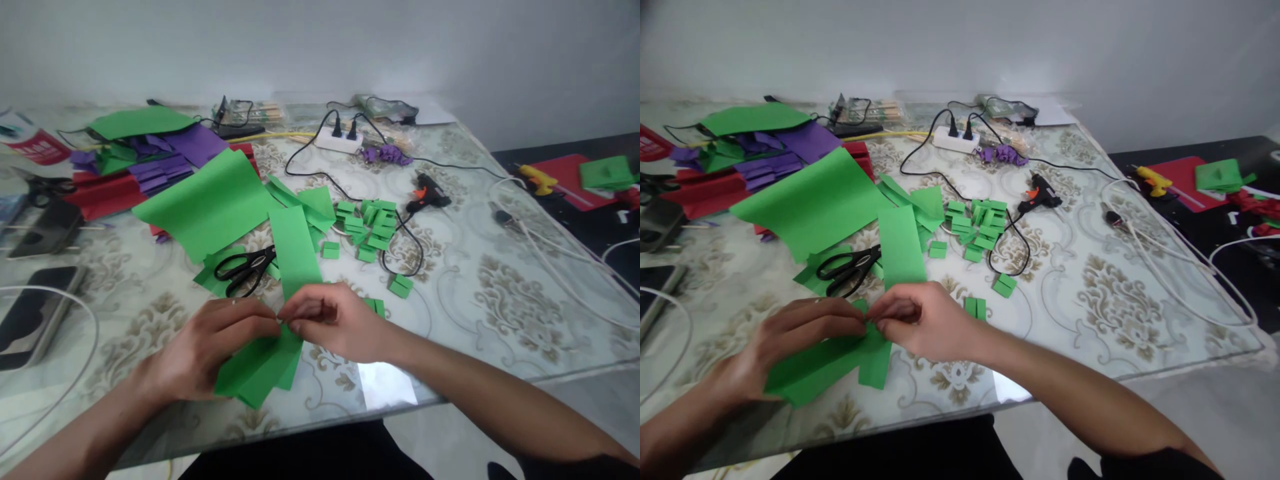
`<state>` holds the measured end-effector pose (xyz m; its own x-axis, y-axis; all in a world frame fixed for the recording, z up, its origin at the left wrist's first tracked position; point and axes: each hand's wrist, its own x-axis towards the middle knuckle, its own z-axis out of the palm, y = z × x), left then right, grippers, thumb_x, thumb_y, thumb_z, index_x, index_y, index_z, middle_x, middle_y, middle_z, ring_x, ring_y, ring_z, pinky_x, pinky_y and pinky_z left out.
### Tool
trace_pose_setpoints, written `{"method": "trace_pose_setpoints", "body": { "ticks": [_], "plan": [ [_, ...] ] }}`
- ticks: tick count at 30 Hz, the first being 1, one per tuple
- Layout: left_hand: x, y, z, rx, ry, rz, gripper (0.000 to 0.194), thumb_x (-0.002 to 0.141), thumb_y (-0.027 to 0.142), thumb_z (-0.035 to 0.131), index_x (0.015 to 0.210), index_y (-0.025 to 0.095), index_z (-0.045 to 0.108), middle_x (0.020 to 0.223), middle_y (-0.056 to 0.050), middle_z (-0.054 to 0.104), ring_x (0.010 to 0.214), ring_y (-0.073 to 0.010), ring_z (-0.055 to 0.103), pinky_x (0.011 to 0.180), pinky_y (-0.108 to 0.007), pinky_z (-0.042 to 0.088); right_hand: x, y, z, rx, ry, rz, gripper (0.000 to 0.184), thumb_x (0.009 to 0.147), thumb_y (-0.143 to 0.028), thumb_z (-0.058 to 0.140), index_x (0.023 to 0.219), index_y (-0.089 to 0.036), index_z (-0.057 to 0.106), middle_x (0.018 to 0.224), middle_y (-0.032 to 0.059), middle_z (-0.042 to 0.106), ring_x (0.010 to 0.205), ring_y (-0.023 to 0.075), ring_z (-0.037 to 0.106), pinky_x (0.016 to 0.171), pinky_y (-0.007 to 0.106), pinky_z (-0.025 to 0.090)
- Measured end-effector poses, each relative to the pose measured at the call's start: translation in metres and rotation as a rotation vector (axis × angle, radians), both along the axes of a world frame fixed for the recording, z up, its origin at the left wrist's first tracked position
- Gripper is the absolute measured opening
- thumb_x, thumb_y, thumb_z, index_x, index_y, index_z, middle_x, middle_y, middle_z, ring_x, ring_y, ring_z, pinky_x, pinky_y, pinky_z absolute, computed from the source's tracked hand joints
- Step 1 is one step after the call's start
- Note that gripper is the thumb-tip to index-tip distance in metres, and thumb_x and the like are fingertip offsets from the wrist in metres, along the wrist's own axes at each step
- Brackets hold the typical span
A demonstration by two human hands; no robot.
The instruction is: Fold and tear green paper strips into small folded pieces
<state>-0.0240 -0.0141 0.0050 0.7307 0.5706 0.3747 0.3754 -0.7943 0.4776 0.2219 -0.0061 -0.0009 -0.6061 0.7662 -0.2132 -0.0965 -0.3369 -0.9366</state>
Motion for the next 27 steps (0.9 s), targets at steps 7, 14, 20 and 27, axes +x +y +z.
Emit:
{"method": "trace_pose_setpoints", "body": {
  "ticks": [7,14,20,27],
  "plan": [
    [-0.001,-0.002,0.005,-0.001,0.012,0.019,0.021,0.105,0.031,0.049,0.116,0.024,0.066,0.1,-0.008,0.077,0.082,-0.0207,0.076,0.067,-0.027,0.055,0.001,0.004,0.002,-0.06,0.031,0.017,0.014,0.081,-0.016,0.075,0.095,-0.016,0.073,0.088,0.0016,0.075,0.082,0.0137,0.07,0.077,0.027,0.053],
    [0.0,-0.003,0.002,0.053,0.006,0.031,0.024,0.107,0.035,0.046,0.117,0.025,0.065,0.098,-0.008,0.078,0.083,-0.0215,0.077,0.065,-0.028,0.055,0.0,0.004,-0.006,-0.042,-0.013,0.035,0.014,0.078,-0.021,0.082,0.088,-0.015,0.074,0.078,-0.0002,0.073,0.069,0.0116,0.064,0.067,0.025,0.048],
    [0.001,0.0,-0.002,0.069,-0.003,0.009,0.034,0.107,0.045,0.038,0.117,0.026,0.064,0.096,-0.009,0.077,0.08,-0.023,0.075,0.062,-0.032,0.055,0.001,0.003,-0.006,0.039,-0.039,0.046,0.007,0.081,-0.02,0.076,0.085,-0.015,0.075,0.073,-0.0009,0.071,0.063,0.0103,0.059,0.06,0.023,0.045],
    [0.004,-0.001,0.004,0.02,-0.04,-0.009,0.03,0.107,0.042,0.04,0.115,0.025,0.064,0.094,-0.009,0.075,0.078,-0.0227,0.074,0.063,-0.031,0.055,0.002,0.004,-0.003,0.07,-0.086,0.061,0.008,0.079,-0.02,0.076,0.085,-0.015,0.076,0.074,0.0004,0.072,0.064,0.0109,0.06,0.063,0.024,0.047]
  ]
}}
